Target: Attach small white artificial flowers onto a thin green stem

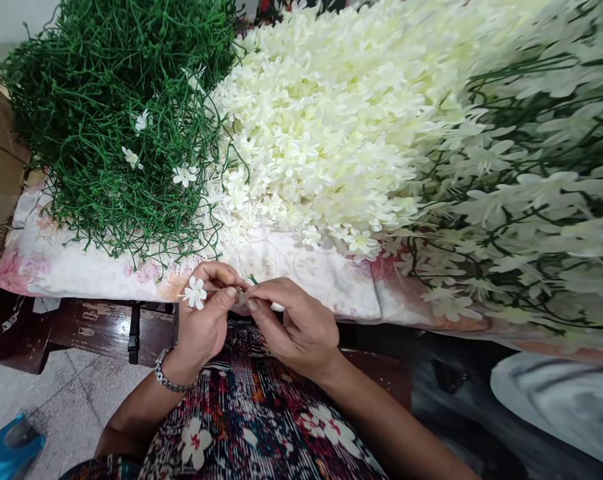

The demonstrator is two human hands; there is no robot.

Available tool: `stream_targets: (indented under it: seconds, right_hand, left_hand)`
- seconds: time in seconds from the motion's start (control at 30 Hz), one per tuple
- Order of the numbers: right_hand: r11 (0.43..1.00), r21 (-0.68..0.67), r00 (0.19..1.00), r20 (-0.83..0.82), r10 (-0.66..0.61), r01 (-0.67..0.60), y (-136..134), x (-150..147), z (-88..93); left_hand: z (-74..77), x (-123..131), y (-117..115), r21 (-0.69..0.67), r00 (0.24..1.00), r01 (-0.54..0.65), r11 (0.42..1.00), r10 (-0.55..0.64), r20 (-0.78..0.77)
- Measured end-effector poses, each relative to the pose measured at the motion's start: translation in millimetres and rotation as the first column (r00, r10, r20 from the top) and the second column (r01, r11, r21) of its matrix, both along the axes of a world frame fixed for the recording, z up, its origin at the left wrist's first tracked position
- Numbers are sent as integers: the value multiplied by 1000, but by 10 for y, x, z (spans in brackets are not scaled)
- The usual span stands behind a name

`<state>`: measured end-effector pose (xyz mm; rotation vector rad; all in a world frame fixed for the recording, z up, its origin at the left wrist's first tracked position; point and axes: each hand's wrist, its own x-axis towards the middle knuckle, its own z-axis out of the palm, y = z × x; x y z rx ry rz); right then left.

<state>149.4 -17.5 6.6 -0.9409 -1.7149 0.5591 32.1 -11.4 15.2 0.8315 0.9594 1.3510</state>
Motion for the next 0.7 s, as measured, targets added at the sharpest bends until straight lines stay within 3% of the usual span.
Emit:
stream_targets:
  seconds: [0.1, 0.2, 0.47, 0.57, 0.7]
  right_hand:
    - [999, 19, 998, 57, -36, 35, -2, -15, -9]
    - [999, 31, 992, 125, 18, -22, 5, -37, -10]
    - [993, 47, 957, 277, 91, -108, 7, 18, -41]
    - [987, 155, 960, 280, -8, -36, 96, 187, -19]
    - [992, 62, 857, 499, -128, 113, 292, 276, 24]
  left_hand:
    - [-40, -23, 3, 4, 996, 81, 997, -81, -38]
    - [-58, -45, -21, 2, 992, 117, 993, -117, -42]
    - [-65, -89, -78, -6, 998, -11, 1000, 11, -62]
    - [-88, -131, -40, 50, 988, -50, 998, 57, -142]
    - [-112, -158, 21, 95, 969, -53, 994, 74, -237]
